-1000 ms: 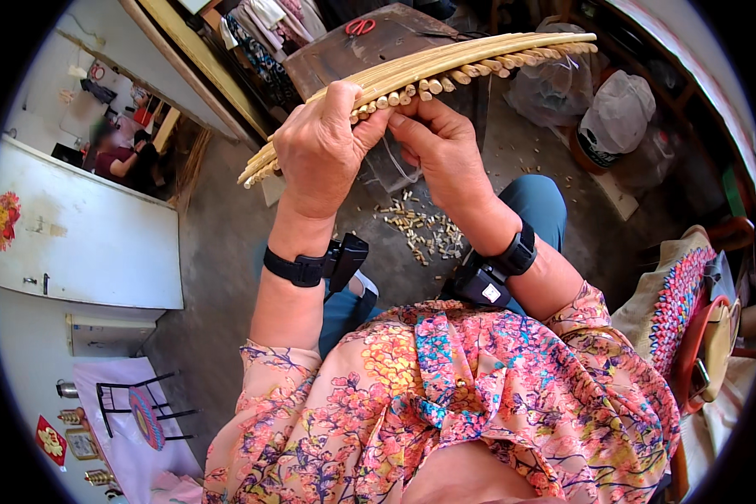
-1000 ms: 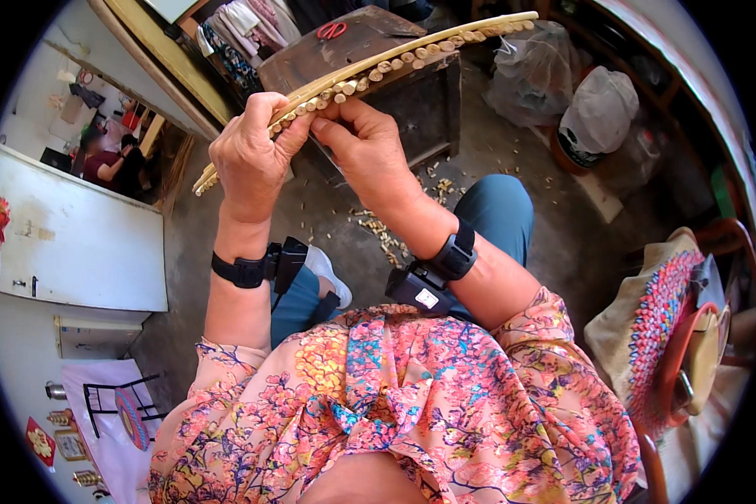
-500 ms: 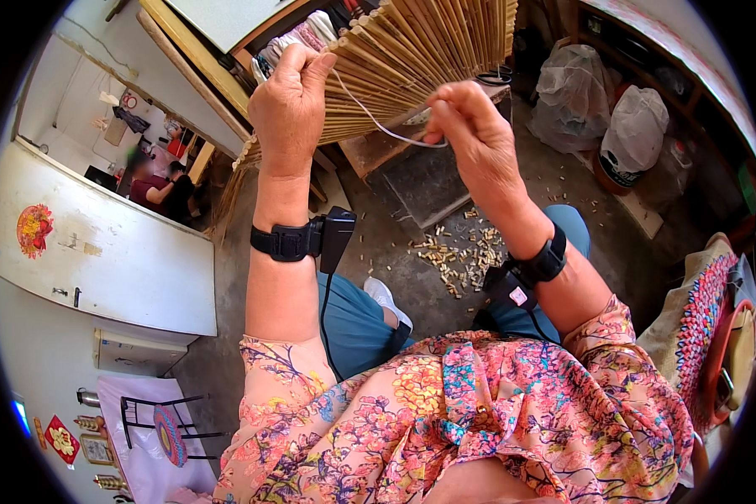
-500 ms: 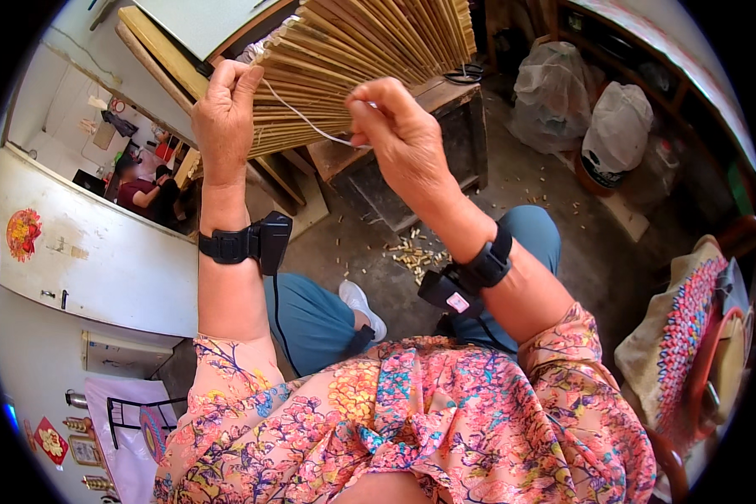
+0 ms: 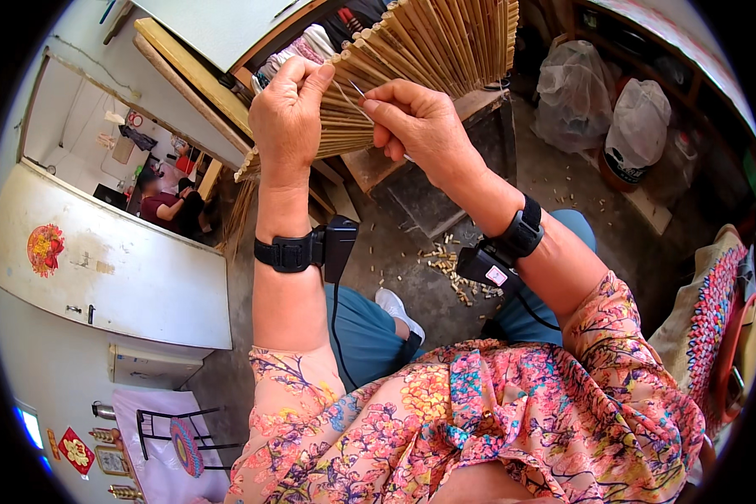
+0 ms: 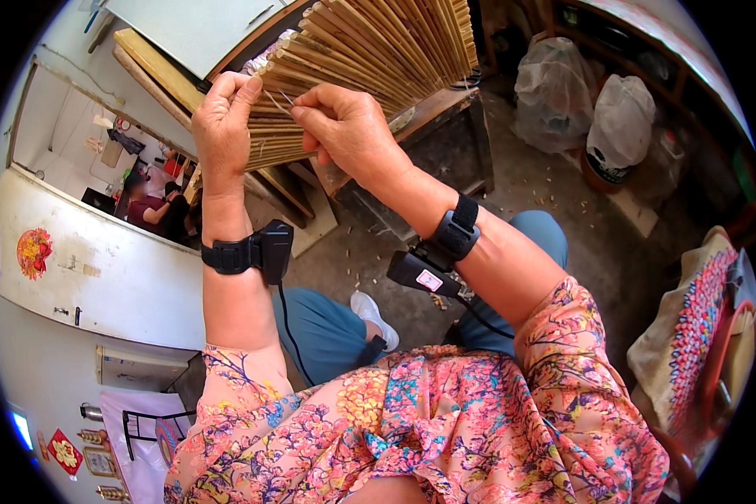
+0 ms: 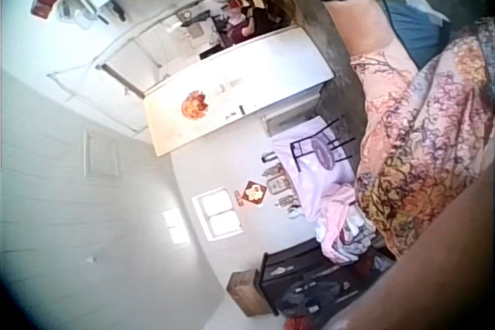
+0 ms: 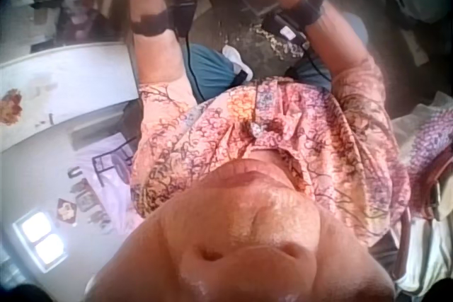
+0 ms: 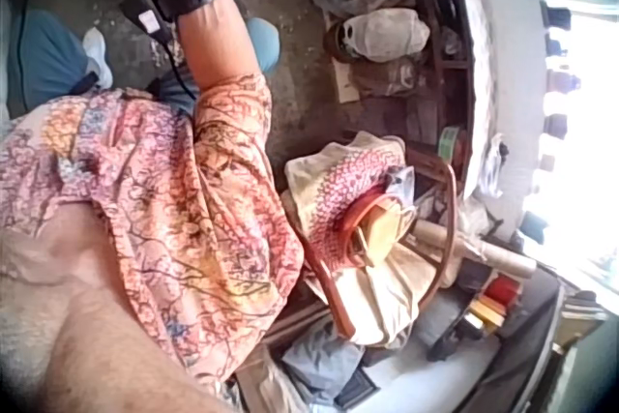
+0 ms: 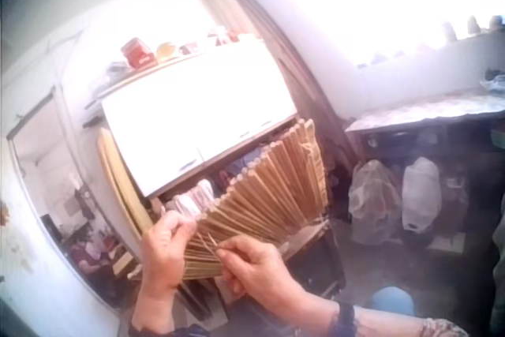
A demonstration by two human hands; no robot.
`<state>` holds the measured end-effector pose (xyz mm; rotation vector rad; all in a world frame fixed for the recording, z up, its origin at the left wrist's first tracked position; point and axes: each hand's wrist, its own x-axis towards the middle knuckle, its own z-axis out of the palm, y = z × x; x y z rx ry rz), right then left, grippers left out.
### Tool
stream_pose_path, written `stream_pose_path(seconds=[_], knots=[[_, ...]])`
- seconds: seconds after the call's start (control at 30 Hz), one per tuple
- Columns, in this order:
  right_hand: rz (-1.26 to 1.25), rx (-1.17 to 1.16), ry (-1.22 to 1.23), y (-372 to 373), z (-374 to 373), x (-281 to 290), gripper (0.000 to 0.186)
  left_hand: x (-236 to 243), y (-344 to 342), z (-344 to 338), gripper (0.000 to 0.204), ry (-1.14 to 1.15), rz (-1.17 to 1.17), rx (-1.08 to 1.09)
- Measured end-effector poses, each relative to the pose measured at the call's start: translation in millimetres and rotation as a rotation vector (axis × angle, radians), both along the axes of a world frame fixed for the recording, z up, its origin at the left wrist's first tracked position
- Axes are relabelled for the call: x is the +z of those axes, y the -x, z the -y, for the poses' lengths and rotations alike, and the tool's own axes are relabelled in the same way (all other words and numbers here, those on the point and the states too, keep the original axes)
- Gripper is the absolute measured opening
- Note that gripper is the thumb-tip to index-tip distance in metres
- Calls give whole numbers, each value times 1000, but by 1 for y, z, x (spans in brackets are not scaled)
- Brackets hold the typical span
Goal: The person weaves a bamboo mat by threading a long string through small bamboo slats and tying knots to secure them.
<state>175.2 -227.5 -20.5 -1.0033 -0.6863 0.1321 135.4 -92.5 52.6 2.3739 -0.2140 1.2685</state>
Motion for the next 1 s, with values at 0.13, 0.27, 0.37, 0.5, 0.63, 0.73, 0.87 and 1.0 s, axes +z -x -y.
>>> stream_pose_path(seconds=[0.13,0.27,0.37,0.5,0.63,0.73,0.87,1.0], knots=[[9,-6,-10,1,0,3,16,-1,1,3,23,-15,3,12],[24,-9,-3,1,0,2,16,-2,3,5,24,-6,-15,7],[41,-31,3,1,0,1,16,-2,3,4,25,-15,-8,9],[51,-41,8,3,1,1,16,-4,5,5,25,-23,-12,16],[41,-40,7,5,1,2,16,-5,5,3,25,-30,-5,20],[34,-33,14,4,1,1,16,-6,4,2,25,-27,-7,20],[58,-52,22,3,2,2,16,-5,5,6,25,-42,0,24],[43,-61,16,6,4,0,16,-6,7,11,24,-37,-10,44]])
